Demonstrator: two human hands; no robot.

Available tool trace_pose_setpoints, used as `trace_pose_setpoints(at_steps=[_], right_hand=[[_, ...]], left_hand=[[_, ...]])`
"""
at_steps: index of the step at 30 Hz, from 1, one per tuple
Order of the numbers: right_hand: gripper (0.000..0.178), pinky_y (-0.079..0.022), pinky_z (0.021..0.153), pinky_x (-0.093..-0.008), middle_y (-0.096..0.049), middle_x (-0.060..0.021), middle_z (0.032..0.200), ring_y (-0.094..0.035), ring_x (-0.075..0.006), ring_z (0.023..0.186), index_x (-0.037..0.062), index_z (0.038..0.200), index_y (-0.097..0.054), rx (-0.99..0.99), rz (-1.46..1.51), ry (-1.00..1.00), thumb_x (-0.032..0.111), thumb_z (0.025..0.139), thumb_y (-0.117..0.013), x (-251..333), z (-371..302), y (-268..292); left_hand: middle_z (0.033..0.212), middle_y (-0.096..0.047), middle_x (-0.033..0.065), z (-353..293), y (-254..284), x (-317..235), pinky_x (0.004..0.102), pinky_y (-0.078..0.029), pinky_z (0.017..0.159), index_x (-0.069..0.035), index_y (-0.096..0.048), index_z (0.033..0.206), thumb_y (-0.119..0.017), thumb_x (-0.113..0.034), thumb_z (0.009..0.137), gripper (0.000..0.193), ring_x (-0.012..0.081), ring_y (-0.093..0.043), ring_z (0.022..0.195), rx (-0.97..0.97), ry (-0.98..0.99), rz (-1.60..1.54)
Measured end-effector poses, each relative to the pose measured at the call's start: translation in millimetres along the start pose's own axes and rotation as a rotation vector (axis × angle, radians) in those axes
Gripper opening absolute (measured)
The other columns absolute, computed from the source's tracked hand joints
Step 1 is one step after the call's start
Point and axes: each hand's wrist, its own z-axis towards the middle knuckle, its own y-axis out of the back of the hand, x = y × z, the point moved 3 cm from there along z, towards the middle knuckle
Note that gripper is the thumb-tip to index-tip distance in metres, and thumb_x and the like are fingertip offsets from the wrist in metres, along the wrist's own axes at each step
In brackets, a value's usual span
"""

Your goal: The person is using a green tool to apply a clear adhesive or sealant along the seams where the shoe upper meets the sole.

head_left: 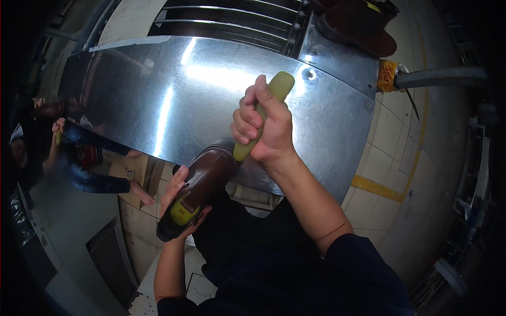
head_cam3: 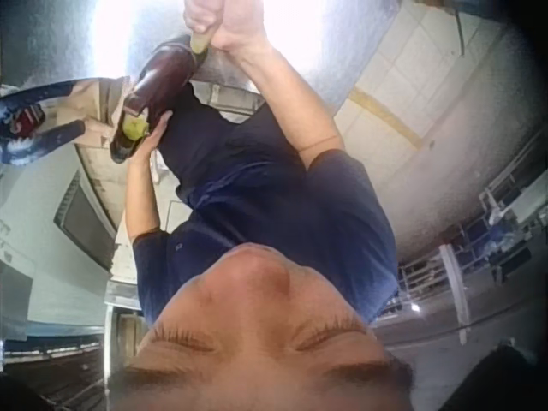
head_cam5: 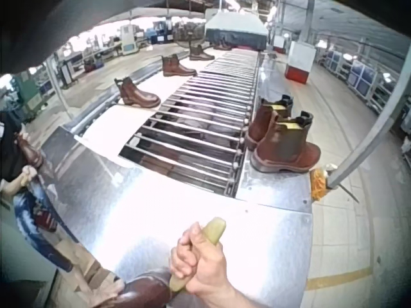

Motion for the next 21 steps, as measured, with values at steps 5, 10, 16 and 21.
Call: trace_pose_setpoints(at_steps=[5, 10, 16, 21], right_hand=[[0.033, -0.035, 0.043, -0.0268, -0.040, 0.0019, 0.058, -0.038, -0.0090, 0.044, 0.0081, 0.093, -0.055, -0.049, -0.149, 0.247, 0.037, 0.109, -0.057, -10.1, -12.2, -7.3], [0.028, -0.035, 0.044, -0.0272, -0.040, 0.0023, 0.059, -0.037, -0.0088, 0.045, 0.0083, 0.096, -0.056, -0.021, -0.464, 0.507, 0.033, 0.111, -0.054, -12.9, -29.8, -28.5], [0.039, -0.035, 0.042, -0.0296, -0.039, 0.0008, 0.055, -0.039, -0.0116, 0.042, 0.0094, 0.089, -0.053, -0.063, 0.023, 0.137, 0.044, 0.108, -0.058, 8.2, -7.9, -0.5], [0.041, -0.034, 0.043, -0.0295, -0.039, 0.0030, 0.057, -0.036, -0.0106, 0.043, 0.0108, 0.091, -0.058, 0.067, 0.034, 0.135, 0.043, 0.113, -0.044, -2.6, -11.3, -5.0]], left_hand=[[0.145, -0.059, 0.0257, 4.8, 2.7, -5.4, 0.0567, -0.044, 0.115, -0.005, -0.051, 0.142, -0.091, -0.024, 0.082, 0.075, 0.0462, -0.055, 0.138, 0.059, -0.046, 0.119], [0.144, -0.060, 0.0230, 14.1, 4.7, -11.8, 0.0502, -0.043, 0.117, -0.002, -0.054, 0.144, -0.089, -0.035, 0.081, 0.079, 0.0410, -0.057, 0.137, 0.040, -0.105, 0.124], [0.132, -0.070, 0.0233, 12.0, 5.5, -18.8, 0.0633, -0.045, 0.110, -0.006, -0.060, 0.125, -0.063, -0.014, 0.100, 0.026, 0.0492, -0.064, 0.127, 0.017, -0.364, 0.182], [0.134, -0.070, 0.0210, 5.0, 5.1, -18.9, 0.0658, -0.046, 0.107, -0.007, -0.060, 0.126, -0.059, -0.013, 0.102, 0.025, 0.0499, -0.064, 0.126, 0.035, -0.368, 0.217]])
